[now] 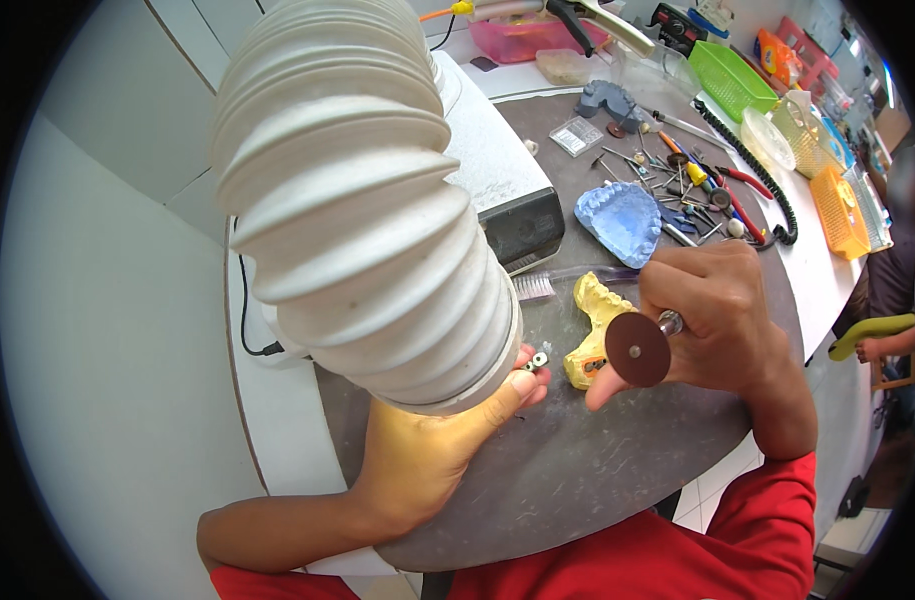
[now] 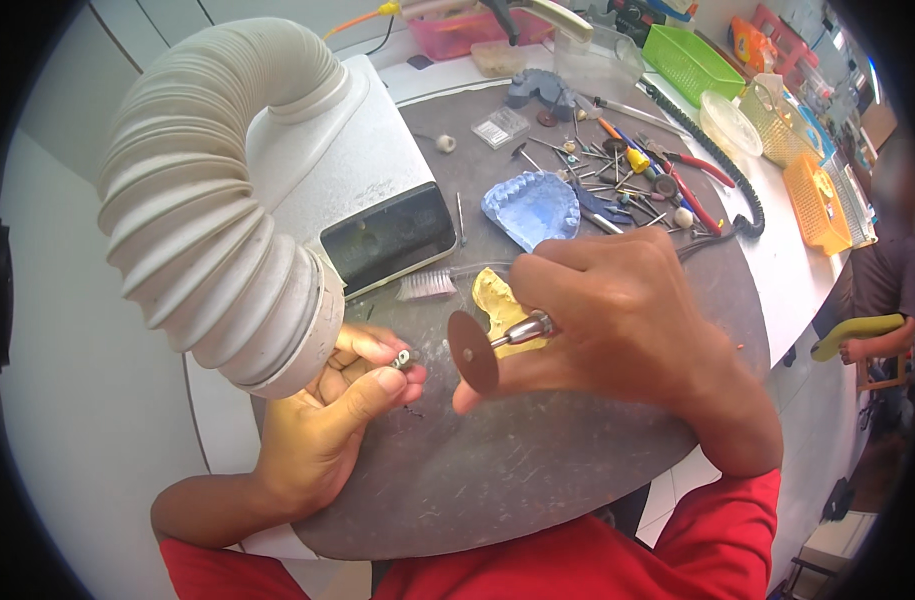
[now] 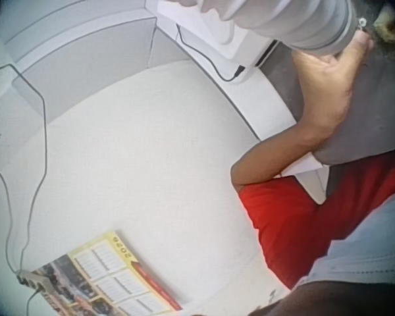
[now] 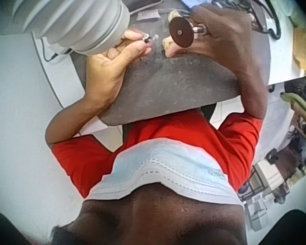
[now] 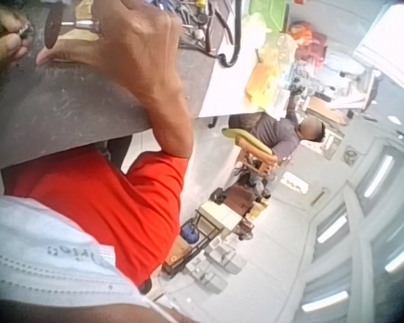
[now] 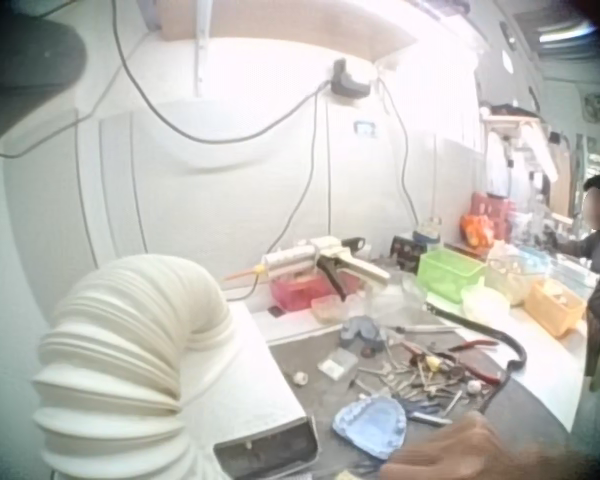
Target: The person uses a rotary tool with a cutting disc to grind and shape a small metal component attached to a yellow dental cast. The person holds the cast in their left hand and operates the tool with their right hand, working on the metal piece under a fume extraction hood.
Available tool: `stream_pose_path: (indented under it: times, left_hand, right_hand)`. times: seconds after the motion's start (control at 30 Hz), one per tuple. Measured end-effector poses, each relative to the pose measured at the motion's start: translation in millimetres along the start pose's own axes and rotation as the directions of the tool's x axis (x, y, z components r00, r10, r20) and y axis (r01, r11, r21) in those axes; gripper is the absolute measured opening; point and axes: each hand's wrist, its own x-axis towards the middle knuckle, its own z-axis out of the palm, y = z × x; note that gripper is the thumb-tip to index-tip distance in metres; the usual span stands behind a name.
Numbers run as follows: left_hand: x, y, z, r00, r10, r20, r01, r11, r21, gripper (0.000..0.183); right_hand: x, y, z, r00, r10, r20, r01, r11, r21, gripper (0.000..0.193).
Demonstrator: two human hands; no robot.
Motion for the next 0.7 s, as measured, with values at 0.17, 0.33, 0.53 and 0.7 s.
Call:
stream_pose_path:
  times: [0.17,0.33,0.53,0.7]
  left_hand:
    - [-2.5,0.1,-0.1,0.995,-0.088,0.05,0.088,0.996,-0.013,0.017]
    - [-3.6,-1.9,-2.2,0.992,-0.081,0.095,0.082,0.997,0.001,0.014]
    - [-4.0,-2.3,-1.9,0.994,-0.054,0.095,0.053,0.999,0.012,0.013]
    - [-3.9,-2.1,-1.5,0.994,-0.048,0.1,0.048,0.999,0.004,0.011]
  right_hand:
    - [1.8,-5.4,8.1,1.0,-0.025,0.01,0.025,0.999,0.025,0.059]
    - [1.6,-8.0,10.1,0.998,0.001,0.063,-0.002,1.0,0.012,0.06]
    - [-0.3,-7.5,14.1,0.997,0.018,0.08,-0.019,1.0,0.006,0.063]
    - [-1.0,-7.0,14.7,0.994,0.024,0.104,-0.024,1.0,0.005,0.062]
